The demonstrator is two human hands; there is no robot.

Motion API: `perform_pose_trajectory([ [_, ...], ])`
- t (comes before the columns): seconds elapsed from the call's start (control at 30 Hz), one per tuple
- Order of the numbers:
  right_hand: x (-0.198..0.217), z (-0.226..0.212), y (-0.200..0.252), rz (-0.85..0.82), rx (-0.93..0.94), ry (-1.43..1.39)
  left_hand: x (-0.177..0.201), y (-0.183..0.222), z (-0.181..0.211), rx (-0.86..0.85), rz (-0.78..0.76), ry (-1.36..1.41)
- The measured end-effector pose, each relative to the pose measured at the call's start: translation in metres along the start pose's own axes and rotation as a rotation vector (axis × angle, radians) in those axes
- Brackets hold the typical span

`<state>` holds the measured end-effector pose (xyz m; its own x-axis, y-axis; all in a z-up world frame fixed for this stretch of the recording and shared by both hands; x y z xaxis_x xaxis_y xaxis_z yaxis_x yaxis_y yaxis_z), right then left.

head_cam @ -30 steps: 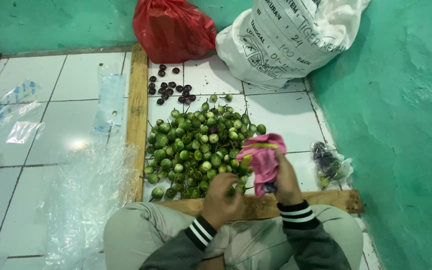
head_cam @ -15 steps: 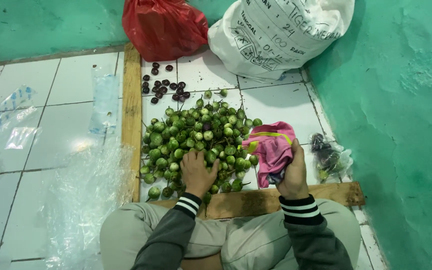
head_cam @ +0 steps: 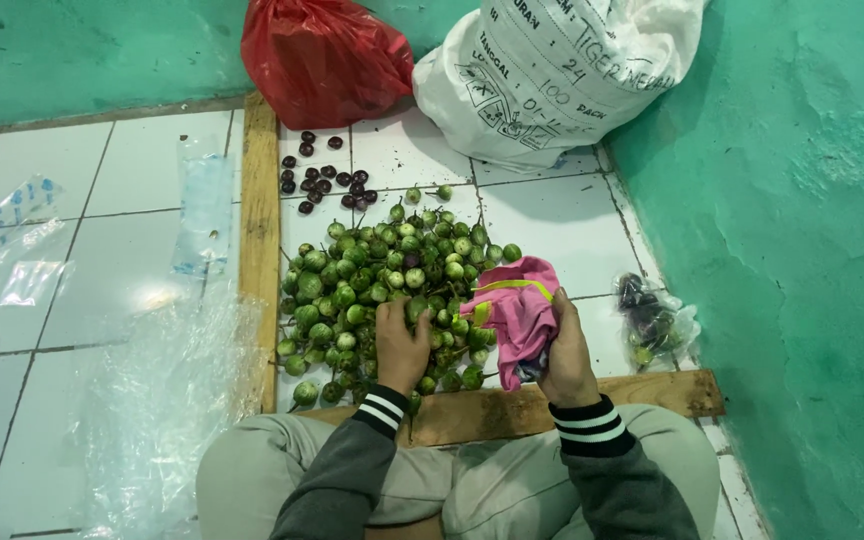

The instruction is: Cleaning and sorting small green fruits with a cloth and bagging them

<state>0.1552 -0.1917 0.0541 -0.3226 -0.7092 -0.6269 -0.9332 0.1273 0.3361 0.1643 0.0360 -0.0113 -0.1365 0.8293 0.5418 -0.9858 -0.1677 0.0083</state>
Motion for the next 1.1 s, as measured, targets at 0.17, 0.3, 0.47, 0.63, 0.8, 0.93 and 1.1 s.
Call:
perform_pose_trajectory([
  [0.17,0.038,0.030,-0.021,-0.017,0.052,0.074,-0.033,0.003,-0.032,0.228,-0.172,0.936],
  [0.3,0.002,0.048,0.017,-0.242,-0.085,0.418,-0.032,0.036,0.008,0.248,-0.213,1.123],
  [0.47,-0.050,0.026,0.049,-0.368,0.381,1.014,-0.032,0.042,0.022,-0.059,-0.286,0.907],
  [0.63,-0.044,0.023,0.047,-0.316,0.571,1.112,-0.024,0.042,0.023,-0.072,-0.322,0.882],
  [0.8,-0.055,0.009,0.067,-0.208,0.470,1.057,-0.012,0.049,0.045,-0.113,-0.352,0.997],
  [0.93,-0.078,-0.021,0.061,-0.085,0.190,0.622,0.013,0.051,0.065,-0.177,-0.254,0.932],
  [1.1,-0.082,0.006,0.083,-0.218,0.082,0.779,0.003,0.057,0.067,-0.211,-0.297,0.843],
])
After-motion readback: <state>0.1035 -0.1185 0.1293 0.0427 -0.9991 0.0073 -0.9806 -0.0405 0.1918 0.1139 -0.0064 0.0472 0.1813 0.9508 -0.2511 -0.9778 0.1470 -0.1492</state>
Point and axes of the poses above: each hand's wrist, its own y-axis away from the middle knuckle, its own x-axis out of the back of the hand, z = x × y, the point moved 6 cm from there along -y, towards the middle knuckle, and after that the axes turned 7 degrees about x, right-handed, at the moved point
